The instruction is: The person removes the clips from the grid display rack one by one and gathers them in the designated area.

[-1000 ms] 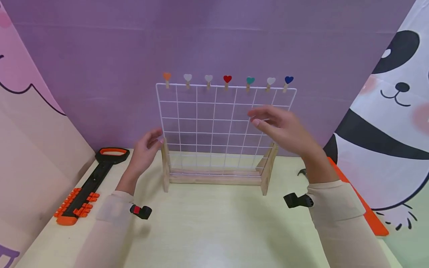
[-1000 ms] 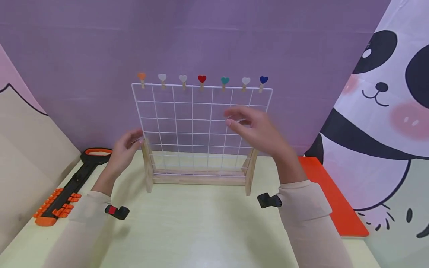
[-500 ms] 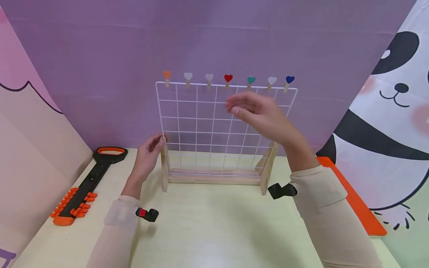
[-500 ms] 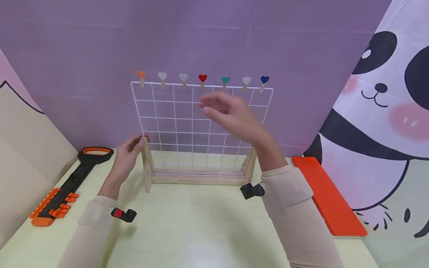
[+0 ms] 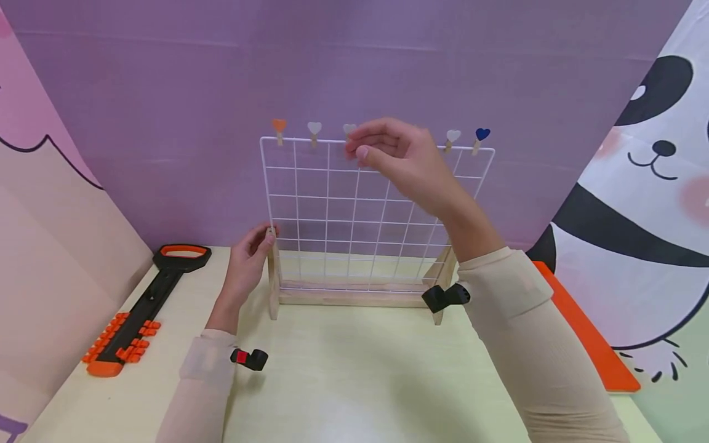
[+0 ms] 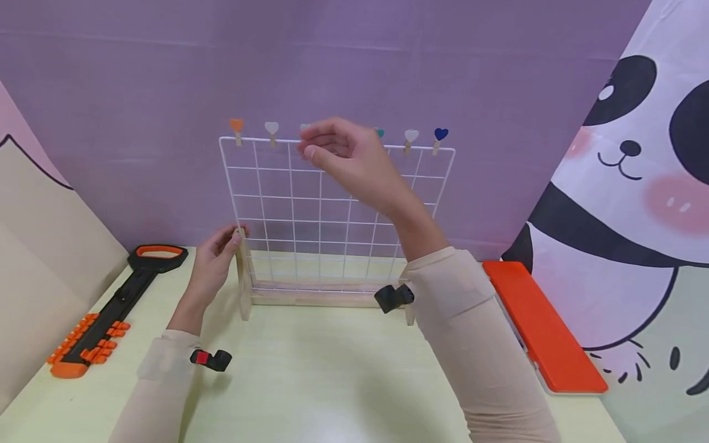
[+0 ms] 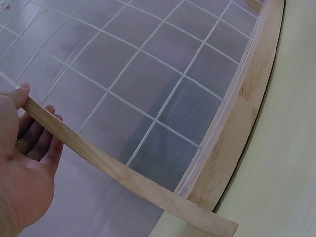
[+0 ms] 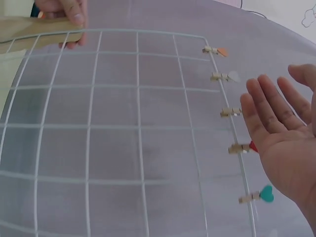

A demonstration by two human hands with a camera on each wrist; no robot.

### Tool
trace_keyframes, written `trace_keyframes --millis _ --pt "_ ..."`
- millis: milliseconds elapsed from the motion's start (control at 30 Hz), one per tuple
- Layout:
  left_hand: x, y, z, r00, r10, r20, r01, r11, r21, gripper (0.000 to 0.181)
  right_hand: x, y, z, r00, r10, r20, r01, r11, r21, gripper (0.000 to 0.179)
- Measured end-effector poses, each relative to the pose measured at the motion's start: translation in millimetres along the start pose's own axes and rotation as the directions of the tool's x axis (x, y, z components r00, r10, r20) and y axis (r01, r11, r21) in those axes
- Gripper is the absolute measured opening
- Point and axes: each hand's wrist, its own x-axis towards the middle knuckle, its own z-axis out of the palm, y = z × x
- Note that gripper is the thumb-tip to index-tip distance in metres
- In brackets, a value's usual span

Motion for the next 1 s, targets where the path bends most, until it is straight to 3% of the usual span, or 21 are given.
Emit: trace_keyframes --millis 133,333,767,1000 --pt "-2.0 0.8 0.5 1.0 0.004 -0.006 -0.004 1.0 -0.009 0.04 16.0 -5.6 8.9 0.998 0.019 -0.057 -0.015 0.997 0.071 0.025" --pt "-3.2 0.1 -1.3 1.0 0.005 -0.02 -0.005 1.0 -0.005 0.038 40.4 -12.2 25.6 0.998 0.011 -0.068 -0.002 0.991 0.137 0.024" --pt "-1.7 -0.6 3.5 1.0 0.011 -0.014 -0.011 1.0 -0.018 0.038 75.7 -17.7 49.3 0.991 0.042 -0.127 -0.035 0.998 0.055 0.024" --pt "-1.5 -0.3 5.7 1.0 0.014 -0.018 -0.014 1.0 -0.012 0.038 85.6 -16.8 57.6 0.991 0.059 -0.12 -0.059 0.998 0.006 0.02"
